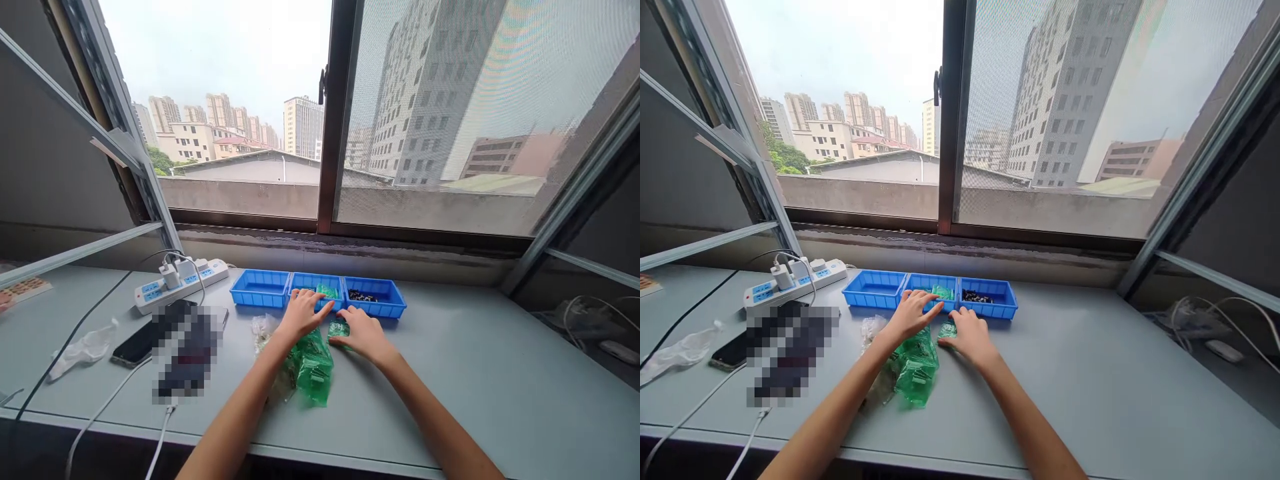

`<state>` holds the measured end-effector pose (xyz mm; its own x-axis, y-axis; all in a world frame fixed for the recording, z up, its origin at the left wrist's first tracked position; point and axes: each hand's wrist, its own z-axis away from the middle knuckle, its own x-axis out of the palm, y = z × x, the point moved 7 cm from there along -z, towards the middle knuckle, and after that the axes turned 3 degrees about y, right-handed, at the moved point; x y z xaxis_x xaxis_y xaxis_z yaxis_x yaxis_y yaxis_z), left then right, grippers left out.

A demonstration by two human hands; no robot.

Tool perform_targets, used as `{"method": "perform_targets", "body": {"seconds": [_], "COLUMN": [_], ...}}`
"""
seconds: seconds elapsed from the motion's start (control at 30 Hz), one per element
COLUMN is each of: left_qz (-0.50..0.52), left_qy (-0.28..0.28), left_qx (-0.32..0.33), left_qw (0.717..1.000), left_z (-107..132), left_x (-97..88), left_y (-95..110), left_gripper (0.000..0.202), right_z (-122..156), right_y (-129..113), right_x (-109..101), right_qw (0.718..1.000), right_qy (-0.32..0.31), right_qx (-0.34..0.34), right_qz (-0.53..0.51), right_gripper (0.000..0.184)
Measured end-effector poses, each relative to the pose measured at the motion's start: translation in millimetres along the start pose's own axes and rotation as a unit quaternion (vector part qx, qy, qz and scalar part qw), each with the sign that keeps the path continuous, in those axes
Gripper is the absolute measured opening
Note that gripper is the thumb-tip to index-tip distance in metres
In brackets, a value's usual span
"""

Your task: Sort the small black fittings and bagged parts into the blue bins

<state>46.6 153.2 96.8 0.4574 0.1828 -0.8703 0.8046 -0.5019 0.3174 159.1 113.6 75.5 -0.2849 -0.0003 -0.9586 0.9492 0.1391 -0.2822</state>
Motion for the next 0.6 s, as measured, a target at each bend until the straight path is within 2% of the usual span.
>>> {"method": "perform_targets", "body": {"seconds": [0.17, 0.27, 0.33, 0.47, 0.6], "left_qz": [0.019, 0.018, 0.021, 0.076, 0.205], "left_qy": [-0.019, -0.011, 0.019, 0.113, 0.151], "left_qx": [0.000, -0.002, -0.004, 0.023, 0.085], "left_qw": [1.000, 1.000, 1.000, 0.990, 0.963], "left_z": [-1.9, -2.2, -2.0, -1.2, -2.0], "left_x": [6.0, 6.0, 0.2, -19.0, -25.8], "left_y": [-2.1, -3.4, -3.4, 0.0, 6.3], "left_gripper": [0.036, 0.035, 0.032, 0.024, 0.017], "right_z": [0.7, -3.0, -7.2, -14.8, -16.0], "right_y": [10.4, 14.8, 16.6, 23.7, 26.4], "right_x": [-2.2, -1.1, -2.4, -15.5, -26.8], "right_qw": [0.997, 0.994, 0.986, 0.936, 0.877], "right_qy": [0.024, 0.049, 0.070, 0.139, 0.188], "right_qx": [0.072, 0.066, 0.037, -0.021, -0.050], "right_qz": [0.001, -0.069, -0.147, -0.323, -0.440], "right_gripper": [0.049, 0.050, 0.046, 0.033, 0.036]}}
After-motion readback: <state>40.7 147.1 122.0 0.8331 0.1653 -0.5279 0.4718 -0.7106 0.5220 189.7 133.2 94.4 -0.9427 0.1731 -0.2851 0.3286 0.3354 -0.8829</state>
